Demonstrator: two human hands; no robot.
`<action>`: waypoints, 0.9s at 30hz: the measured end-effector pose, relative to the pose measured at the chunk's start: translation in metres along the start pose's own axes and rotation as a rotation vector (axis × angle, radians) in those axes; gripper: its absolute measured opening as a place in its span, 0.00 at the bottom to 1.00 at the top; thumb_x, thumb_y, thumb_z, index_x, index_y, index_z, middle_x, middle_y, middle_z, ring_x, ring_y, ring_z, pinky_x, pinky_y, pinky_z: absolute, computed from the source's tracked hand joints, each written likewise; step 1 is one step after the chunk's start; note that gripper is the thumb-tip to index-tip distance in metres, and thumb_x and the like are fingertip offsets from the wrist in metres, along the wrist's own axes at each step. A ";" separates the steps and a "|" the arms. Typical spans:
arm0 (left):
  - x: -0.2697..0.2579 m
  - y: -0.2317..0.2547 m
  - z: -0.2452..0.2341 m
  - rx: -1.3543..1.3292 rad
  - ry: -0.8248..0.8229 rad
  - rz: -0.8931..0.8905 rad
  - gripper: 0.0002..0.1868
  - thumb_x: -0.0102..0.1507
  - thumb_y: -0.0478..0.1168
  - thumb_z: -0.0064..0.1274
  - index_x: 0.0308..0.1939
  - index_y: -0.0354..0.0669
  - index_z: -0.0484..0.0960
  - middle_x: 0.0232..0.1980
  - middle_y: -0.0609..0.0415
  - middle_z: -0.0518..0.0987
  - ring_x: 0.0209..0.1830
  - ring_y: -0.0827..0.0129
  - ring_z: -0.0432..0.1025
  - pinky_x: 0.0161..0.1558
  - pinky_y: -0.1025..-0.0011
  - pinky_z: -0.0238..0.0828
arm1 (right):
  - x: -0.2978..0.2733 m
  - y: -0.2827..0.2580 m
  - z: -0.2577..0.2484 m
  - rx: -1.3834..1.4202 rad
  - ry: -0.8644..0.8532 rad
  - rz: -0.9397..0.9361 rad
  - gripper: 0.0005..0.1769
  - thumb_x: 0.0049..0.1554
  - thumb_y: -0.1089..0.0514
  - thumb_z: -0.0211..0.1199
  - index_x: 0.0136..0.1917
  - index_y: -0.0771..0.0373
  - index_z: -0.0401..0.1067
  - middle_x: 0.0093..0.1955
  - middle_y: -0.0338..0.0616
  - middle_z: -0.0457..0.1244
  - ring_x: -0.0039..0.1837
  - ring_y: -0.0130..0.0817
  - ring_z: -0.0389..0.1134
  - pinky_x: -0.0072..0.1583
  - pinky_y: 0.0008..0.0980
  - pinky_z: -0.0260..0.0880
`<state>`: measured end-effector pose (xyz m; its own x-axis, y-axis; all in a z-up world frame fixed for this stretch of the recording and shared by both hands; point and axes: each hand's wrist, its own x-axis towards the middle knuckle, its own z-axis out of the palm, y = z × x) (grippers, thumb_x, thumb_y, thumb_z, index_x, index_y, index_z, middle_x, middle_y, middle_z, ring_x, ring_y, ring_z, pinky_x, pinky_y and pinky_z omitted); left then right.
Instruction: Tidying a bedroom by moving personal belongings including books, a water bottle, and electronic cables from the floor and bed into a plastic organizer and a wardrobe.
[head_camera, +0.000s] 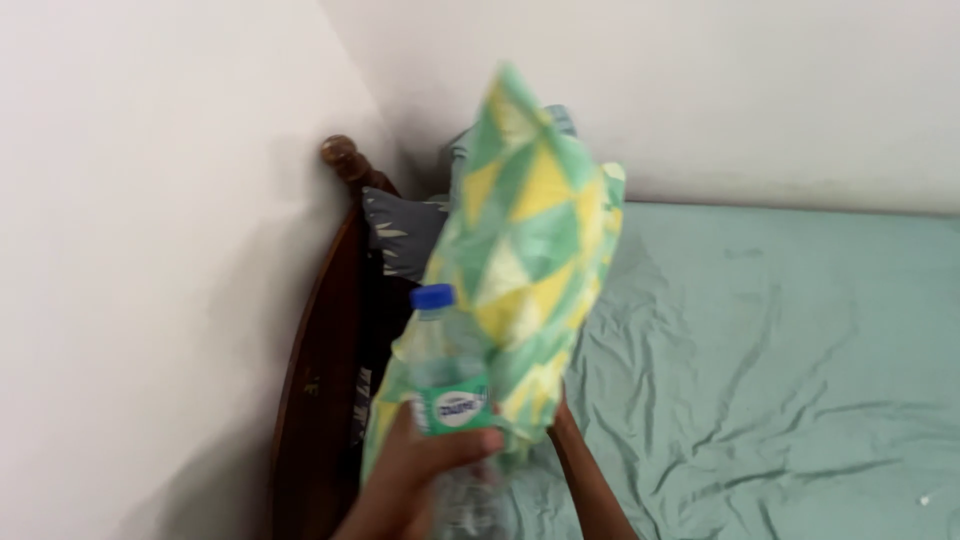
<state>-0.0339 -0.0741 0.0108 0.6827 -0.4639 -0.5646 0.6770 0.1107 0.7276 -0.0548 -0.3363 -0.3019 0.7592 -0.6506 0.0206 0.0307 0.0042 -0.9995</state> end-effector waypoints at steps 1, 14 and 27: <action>0.002 -0.002 0.008 0.010 -0.011 -0.006 0.32 0.41 0.33 0.68 0.50 0.39 0.79 0.36 0.52 0.81 0.35 0.62 0.78 0.32 0.61 0.77 | -0.002 0.002 -0.012 0.024 0.018 0.029 0.33 0.68 0.47 0.48 0.81 0.64 0.54 0.78 0.52 0.56 0.76 0.44 0.58 0.73 0.41 0.58; 0.099 -0.064 0.073 0.010 -0.268 -0.042 0.25 0.51 0.43 0.70 0.47 0.35 0.82 0.39 0.52 0.80 0.38 0.65 0.77 0.33 0.63 0.78 | -0.014 0.103 -0.169 0.144 0.091 0.290 0.31 0.65 0.53 0.52 0.78 0.64 0.58 0.70 0.53 0.63 0.64 0.42 0.67 0.61 0.38 0.70; 0.155 -0.147 -0.069 0.168 0.393 -0.186 0.23 0.50 0.41 0.72 0.43 0.35 0.80 0.37 0.47 0.78 0.34 0.57 0.74 0.27 0.59 0.75 | -0.060 0.139 -0.068 -0.438 -0.078 0.591 0.39 0.60 0.33 0.50 0.80 0.46 0.55 0.69 0.57 0.66 0.70 0.52 0.68 0.69 0.41 0.66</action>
<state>-0.0088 -0.1012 -0.2105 0.6280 -0.0906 -0.7730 0.7662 -0.1019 0.6344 -0.1407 -0.3481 -0.4432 0.6131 -0.5778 -0.5388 -0.6477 0.0229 -0.7615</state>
